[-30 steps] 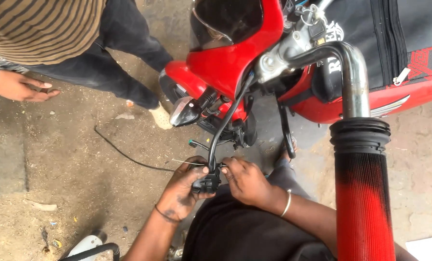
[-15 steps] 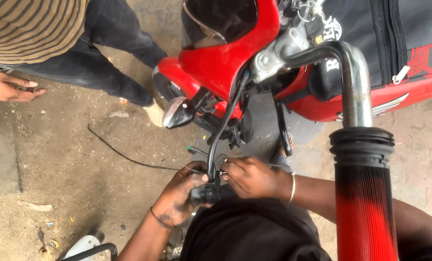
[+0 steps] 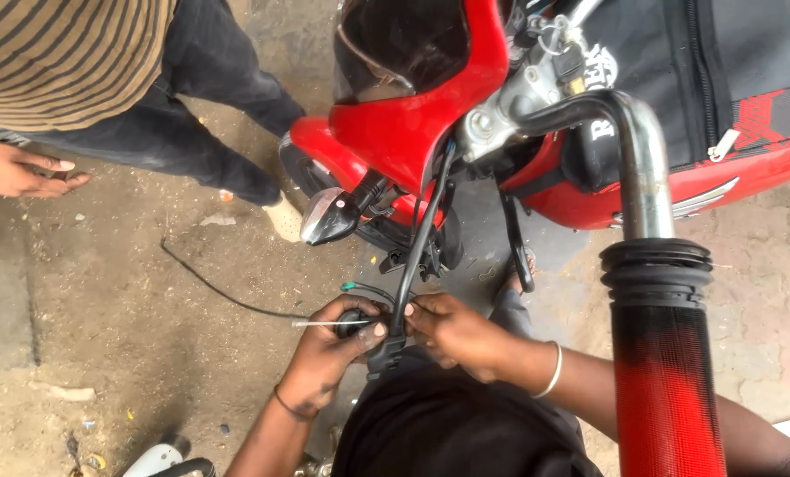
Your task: The person works on the handlebar switch assembly of a red motorcycle, manipulating a small black component and a cable near the headlight area. They use a thin metal rod to work inside the switch housing, reposition the component, and route the cable along the handlebar.
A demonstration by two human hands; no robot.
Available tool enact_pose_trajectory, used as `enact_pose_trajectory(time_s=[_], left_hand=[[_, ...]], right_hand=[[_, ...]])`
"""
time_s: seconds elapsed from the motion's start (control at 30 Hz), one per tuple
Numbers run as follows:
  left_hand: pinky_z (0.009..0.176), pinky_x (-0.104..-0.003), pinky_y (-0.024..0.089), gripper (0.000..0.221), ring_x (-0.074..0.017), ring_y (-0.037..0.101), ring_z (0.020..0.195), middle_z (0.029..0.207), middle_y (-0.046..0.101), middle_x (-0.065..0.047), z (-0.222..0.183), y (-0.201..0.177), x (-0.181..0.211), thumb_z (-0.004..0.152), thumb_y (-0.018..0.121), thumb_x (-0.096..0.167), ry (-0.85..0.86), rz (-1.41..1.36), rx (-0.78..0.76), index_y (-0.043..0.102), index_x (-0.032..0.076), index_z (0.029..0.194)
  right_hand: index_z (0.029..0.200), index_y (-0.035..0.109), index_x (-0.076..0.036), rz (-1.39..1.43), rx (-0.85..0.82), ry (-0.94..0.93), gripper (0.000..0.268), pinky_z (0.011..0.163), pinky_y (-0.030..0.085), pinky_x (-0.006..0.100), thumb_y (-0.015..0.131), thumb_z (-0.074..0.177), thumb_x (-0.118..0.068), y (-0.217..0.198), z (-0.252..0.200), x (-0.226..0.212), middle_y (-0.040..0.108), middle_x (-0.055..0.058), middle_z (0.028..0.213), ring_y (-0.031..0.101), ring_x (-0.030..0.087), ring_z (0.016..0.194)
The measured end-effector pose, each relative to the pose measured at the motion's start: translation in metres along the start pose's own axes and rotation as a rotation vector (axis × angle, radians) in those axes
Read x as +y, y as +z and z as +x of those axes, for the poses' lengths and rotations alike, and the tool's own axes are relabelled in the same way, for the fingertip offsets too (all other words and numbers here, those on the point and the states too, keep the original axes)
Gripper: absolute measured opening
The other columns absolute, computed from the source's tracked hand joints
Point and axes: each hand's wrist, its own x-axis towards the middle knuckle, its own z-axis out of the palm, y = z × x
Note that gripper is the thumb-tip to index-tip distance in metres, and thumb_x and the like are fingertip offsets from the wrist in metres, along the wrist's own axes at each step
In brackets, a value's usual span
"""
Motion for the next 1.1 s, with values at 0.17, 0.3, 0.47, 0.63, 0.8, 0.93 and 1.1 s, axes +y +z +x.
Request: enact_pose_trajectory(time_s=[0.17, 0.3, 0.47, 0.63, 0.8, 0.93, 1.1], left_hand=[[0.068, -0.025, 0.056, 0.026, -0.0097, 0.067, 0.085, 0.102, 0.073, -0.004, 0.010, 0.004, 0.000, 0.080, 0.083, 0.004, 0.237, 0.240, -0.010, 0.069, 0.004, 0.102], [0.078, -0.026, 0.058, 0.025, -0.0100, 0.069, 0.092, 0.104, 0.074, -0.003, 0.009, 0.009, 0.005, 0.079, 0.084, 0.004, 0.351, 0.366, -0.056, 0.070, 0.005, 0.101], [0.083, -0.028, 0.058, 0.028, -0.0121, 0.070, 0.096, 0.103, 0.074, -0.004, 0.004, 0.015, 0.012, 0.077, 0.087, 0.009, 0.470, 0.556, -0.023, 0.071, 0.006, 0.100], [0.082, -0.032, 0.056, 0.030, -0.0158, 0.070, 0.092, 0.100, 0.072, -0.006, 0.013, 0.009, 0.021, 0.076, 0.088, 0.018, 0.541, 0.870, 0.010, 0.073, 0.005, 0.097], [0.064, -0.031, 0.054, 0.028, -0.0125, 0.067, 0.076, 0.092, 0.075, -0.002, 0.021, 0.003, 0.042, 0.078, 0.085, 0.018, 0.174, 0.638, -0.157, 0.072, 0.007, 0.101], [0.049, -0.029, 0.054, 0.033, -0.0089, 0.069, 0.069, 0.089, 0.073, -0.001, 0.019, -0.008, 0.053, 0.075, 0.084, 0.020, -0.136, 0.347, -0.268, 0.070, 0.009, 0.103], [0.053, -0.027, 0.047, 0.036, -0.0127, 0.064, 0.072, 0.091, 0.072, -0.005, 0.032, -0.030, 0.042, 0.085, 0.081, 0.025, -0.169, 0.329, -0.381, 0.072, 0.006, 0.114]], right_hand=[[0.109, 0.056, -0.012, 0.057, 0.122, 0.218, 0.022, 0.041, 0.035, 0.029, 0.046, 0.103, -0.031, 0.017, -0.015, -0.021, 0.050, 0.002, 0.070, 0.044, 0.014, 0.048], [0.117, 0.051, -0.005, -0.243, 0.354, -0.251, 0.023, 0.053, 0.056, 0.035, 0.052, 0.101, -0.022, 0.015, -0.022, 0.020, 0.066, 0.009, 0.080, 0.067, 0.020, 0.058], [0.123, 0.059, 0.005, -0.945, 0.613, -0.877, 0.034, 0.064, 0.058, 0.043, 0.061, 0.091, -0.005, 0.019, -0.025, 0.046, 0.068, 0.024, 0.100, 0.070, 0.040, 0.081], [0.108, 0.065, 0.001, -1.460, 0.390, -0.480, 0.026, 0.060, 0.057, 0.046, 0.067, 0.088, -0.017, 0.015, -0.028, 0.020, 0.068, 0.017, 0.095, 0.071, 0.037, 0.069], [0.112, 0.070, -0.002, -1.688, 0.255, -0.820, 0.035, 0.060, 0.054, 0.046, 0.067, 0.079, -0.015, -0.009, -0.030, 0.003, 0.067, 0.011, 0.090, 0.070, 0.029, 0.072], [0.100, 0.072, -0.005, -1.758, 0.100, -1.049, 0.026, 0.065, 0.048, 0.043, 0.071, 0.084, -0.026, -0.009, -0.036, -0.029, 0.065, 0.004, 0.083, 0.064, 0.023, 0.080], [0.101, 0.070, -0.004, -1.797, 0.061, -1.199, 0.025, 0.073, 0.048, 0.039, 0.072, 0.082, -0.020, -0.002, -0.052, -0.055, 0.065, 0.004, 0.086, 0.063, 0.022, 0.085]])
